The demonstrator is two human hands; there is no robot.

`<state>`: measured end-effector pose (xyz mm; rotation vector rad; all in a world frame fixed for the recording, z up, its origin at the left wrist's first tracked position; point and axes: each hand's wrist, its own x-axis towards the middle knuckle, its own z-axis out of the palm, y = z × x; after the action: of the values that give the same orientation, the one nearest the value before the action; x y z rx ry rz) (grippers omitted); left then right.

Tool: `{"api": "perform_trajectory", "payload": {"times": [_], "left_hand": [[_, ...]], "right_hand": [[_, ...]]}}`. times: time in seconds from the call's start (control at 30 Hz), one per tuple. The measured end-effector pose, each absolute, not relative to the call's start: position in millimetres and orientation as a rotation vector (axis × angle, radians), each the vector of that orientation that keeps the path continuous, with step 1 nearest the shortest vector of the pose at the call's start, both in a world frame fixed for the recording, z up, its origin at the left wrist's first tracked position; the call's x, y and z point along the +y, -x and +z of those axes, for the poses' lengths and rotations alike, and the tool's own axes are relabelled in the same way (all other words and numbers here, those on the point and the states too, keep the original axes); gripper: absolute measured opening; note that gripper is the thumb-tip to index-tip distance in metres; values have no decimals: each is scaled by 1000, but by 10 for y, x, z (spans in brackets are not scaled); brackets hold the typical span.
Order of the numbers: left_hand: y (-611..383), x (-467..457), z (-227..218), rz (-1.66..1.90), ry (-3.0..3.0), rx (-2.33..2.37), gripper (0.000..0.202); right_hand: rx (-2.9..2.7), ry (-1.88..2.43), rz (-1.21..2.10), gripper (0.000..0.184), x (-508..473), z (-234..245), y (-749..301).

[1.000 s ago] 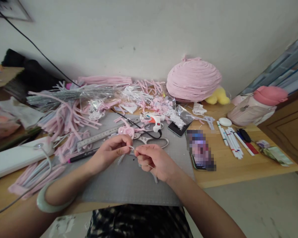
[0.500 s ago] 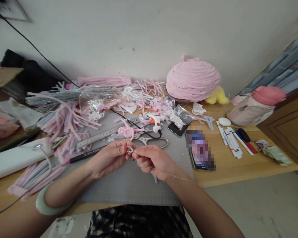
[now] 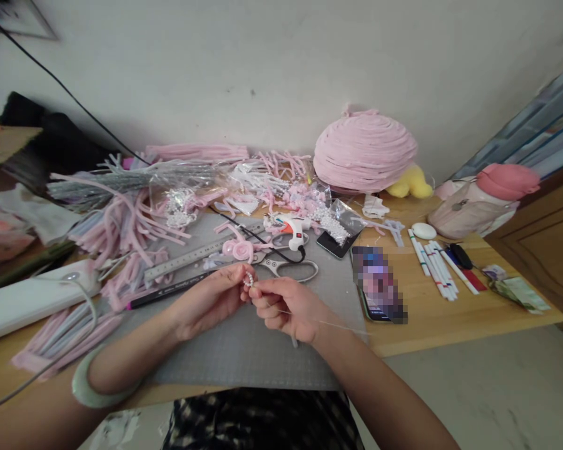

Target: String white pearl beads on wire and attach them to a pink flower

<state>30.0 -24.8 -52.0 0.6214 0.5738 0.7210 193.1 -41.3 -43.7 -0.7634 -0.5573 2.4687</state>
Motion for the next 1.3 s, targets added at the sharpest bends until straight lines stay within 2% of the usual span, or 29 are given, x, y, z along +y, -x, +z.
{"api": "perform_trajectory", "payload": {"times": [0.17, 0.43, 0.67, 0.9, 1.1, 1.3], "left_hand": [[-335, -261, -524, 779, -650, 591, 24], [-271, -209, -507, 764, -1238, 821, 27], [-281, -201, -537, 790, -1226, 875, 26], [-298, -240, -503, 805, -1171, 864, 27], [-285, -277, -425, 750, -1237, 851, 24], [-294, -301, -351, 644, -1139, 822, 25]], "right_hand": [[-392, 624, 2491, 15, -417, -497, -1923], [-432, 723, 2379, 16, -451, -541, -1895], [-1146, 1060, 1693, 12, -516, -518, -1846], [-1438, 1098, 1598, 20, -516, -549, -1947], [-1739, 1267, 879, 17, -526, -496, -1950], [-1979, 1246, 425, 21, -544, -504, -1968]]}}
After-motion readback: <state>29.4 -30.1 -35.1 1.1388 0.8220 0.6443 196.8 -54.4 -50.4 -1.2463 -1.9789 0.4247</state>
